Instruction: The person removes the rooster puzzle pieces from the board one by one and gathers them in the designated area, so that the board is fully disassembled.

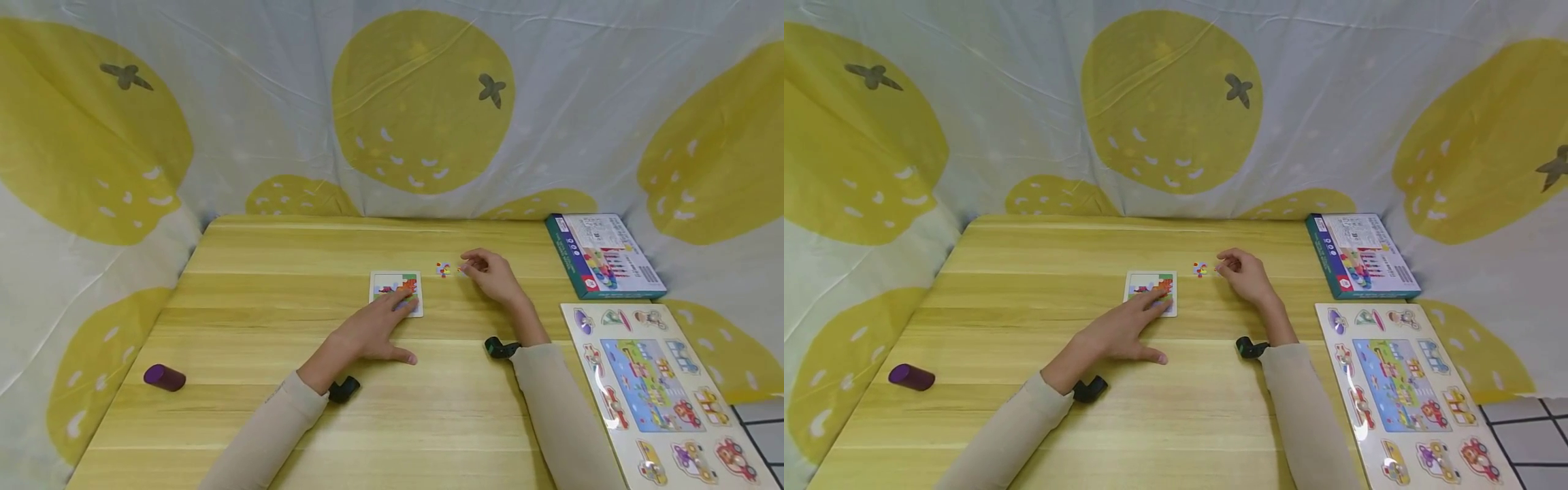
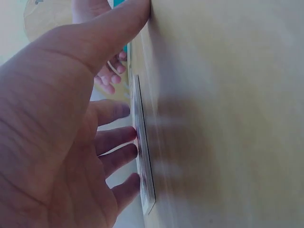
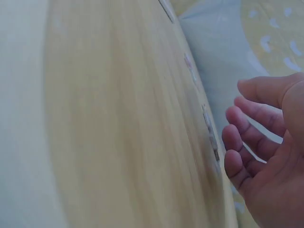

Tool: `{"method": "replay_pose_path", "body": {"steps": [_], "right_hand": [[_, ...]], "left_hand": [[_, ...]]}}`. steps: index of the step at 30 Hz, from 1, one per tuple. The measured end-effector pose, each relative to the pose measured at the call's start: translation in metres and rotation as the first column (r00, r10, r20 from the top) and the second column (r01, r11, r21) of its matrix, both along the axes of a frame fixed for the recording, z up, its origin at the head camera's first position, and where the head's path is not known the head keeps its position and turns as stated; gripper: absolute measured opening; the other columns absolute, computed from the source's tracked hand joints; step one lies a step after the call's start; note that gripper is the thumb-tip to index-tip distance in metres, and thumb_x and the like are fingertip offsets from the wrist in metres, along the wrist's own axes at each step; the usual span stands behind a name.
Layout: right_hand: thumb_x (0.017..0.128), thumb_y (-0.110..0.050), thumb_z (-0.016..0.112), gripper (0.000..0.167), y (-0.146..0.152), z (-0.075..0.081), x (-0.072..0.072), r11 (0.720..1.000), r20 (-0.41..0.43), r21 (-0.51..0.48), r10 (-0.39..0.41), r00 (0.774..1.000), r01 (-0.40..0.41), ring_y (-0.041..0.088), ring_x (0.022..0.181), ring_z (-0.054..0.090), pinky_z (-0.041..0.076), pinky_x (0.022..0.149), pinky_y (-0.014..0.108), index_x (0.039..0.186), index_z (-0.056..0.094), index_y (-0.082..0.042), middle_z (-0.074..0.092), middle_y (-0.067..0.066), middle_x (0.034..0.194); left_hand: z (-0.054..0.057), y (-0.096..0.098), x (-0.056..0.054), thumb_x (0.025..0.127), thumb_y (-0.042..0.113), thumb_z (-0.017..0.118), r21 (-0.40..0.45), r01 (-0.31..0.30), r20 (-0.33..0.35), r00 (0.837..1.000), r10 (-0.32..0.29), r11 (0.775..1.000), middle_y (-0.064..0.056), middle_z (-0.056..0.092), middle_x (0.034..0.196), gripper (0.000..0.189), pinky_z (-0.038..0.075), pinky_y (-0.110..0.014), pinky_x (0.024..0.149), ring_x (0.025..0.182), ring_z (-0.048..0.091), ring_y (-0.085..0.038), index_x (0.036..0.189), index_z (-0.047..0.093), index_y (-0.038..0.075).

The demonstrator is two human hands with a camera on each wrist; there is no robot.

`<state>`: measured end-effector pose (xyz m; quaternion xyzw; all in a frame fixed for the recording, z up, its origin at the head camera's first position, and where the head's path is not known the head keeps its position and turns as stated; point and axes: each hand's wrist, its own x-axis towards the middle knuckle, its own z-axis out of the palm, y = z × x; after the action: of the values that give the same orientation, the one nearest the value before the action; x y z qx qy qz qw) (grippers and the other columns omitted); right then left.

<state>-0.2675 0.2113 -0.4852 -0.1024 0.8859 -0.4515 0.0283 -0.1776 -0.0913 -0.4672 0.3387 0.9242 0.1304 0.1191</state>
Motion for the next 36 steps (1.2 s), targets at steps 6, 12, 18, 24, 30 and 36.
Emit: {"method": "replay_pose_path", "body": {"steps": [6,12,18,24,30,36], "right_hand": [[0.103,-0.02,0.065,0.032,-0.019,0.001,0.002,0.998,0.002,-0.053,0.032,0.999,-0.032,0.026,0.099,0.062,0.05,0.086,0.036,0.129,0.067,-0.003,0.068,0.013,0.109],[0.102,-0.02,0.064,0.03,-0.036,-0.001,0.002,0.995,-0.002,-0.04,0.094,0.996,-0.094,0.024,0.102,0.065,0.051,0.09,0.039,0.128,0.068,-0.006,0.072,0.009,0.111],[0.101,-0.02,0.066,0.029,-0.05,-0.003,0.0,0.987,-0.032,-0.029,0.16,0.987,-0.161,0.024,0.106,0.065,0.053,0.092,0.04,0.127,0.07,-0.006,0.072,0.01,0.117],[0.101,-0.02,0.066,0.026,-0.061,-0.003,0.001,0.979,-0.023,-0.018,0.201,0.979,-0.202,0.025,0.108,0.063,0.052,0.094,0.043,0.125,0.073,-0.012,0.069,0.009,0.124],[0.101,-0.018,0.066,0.026,-0.071,-0.003,0.002,0.971,-0.015,-0.004,0.241,0.971,-0.241,0.024,0.108,0.064,0.051,0.094,0.042,0.126,0.073,-0.014,0.069,0.008,0.123],[0.1,-0.016,0.067,0.025,-0.08,-0.004,0.002,0.965,-0.019,0.017,0.261,0.965,-0.26,0.022,0.102,0.063,0.051,0.088,0.039,0.125,0.074,-0.013,0.069,0.008,0.118]], "left_hand": [[0.0,-0.004,-0.001,0.079,0.078,0.069,-0.03,-0.021,-0.022,1.0,0.02,0.999,-0.009,0.022,0.172,0.111,0.021,-0.058,0.127,0.157,0.024,-0.034,0.163,0.032,0.016],[0.002,-0.011,-0.004,0.084,0.077,0.065,-0.034,-0.03,-0.021,0.999,0.03,0.999,-0.008,0.026,0.171,0.101,0.023,-0.05,0.128,0.157,0.026,-0.034,0.162,0.036,0.019],[0.002,-0.014,-0.006,0.09,0.075,0.059,-0.007,-0.024,0.006,1.0,0.024,1.0,-0.006,0.026,0.171,0.092,0.023,-0.053,0.128,0.157,0.026,-0.034,0.162,0.037,0.022],[0.003,-0.014,-0.007,0.093,0.072,0.056,-0.007,-0.018,0.029,0.999,0.018,1.0,-0.004,0.025,0.171,0.087,0.022,-0.055,0.128,0.159,0.024,-0.029,0.162,0.035,0.023],[0.003,-0.013,-0.006,0.093,0.071,0.057,-0.008,-0.014,0.023,1.0,0.014,1.0,-0.005,0.025,0.171,0.089,0.022,-0.055,0.127,0.159,0.023,-0.029,0.162,0.036,0.02],[0.003,-0.011,-0.005,0.089,0.074,0.061,-0.026,-0.022,0.028,0.999,0.023,0.999,-0.006,0.025,0.171,0.095,0.023,-0.057,0.127,0.159,0.022,-0.031,0.162,0.036,0.019]]}}
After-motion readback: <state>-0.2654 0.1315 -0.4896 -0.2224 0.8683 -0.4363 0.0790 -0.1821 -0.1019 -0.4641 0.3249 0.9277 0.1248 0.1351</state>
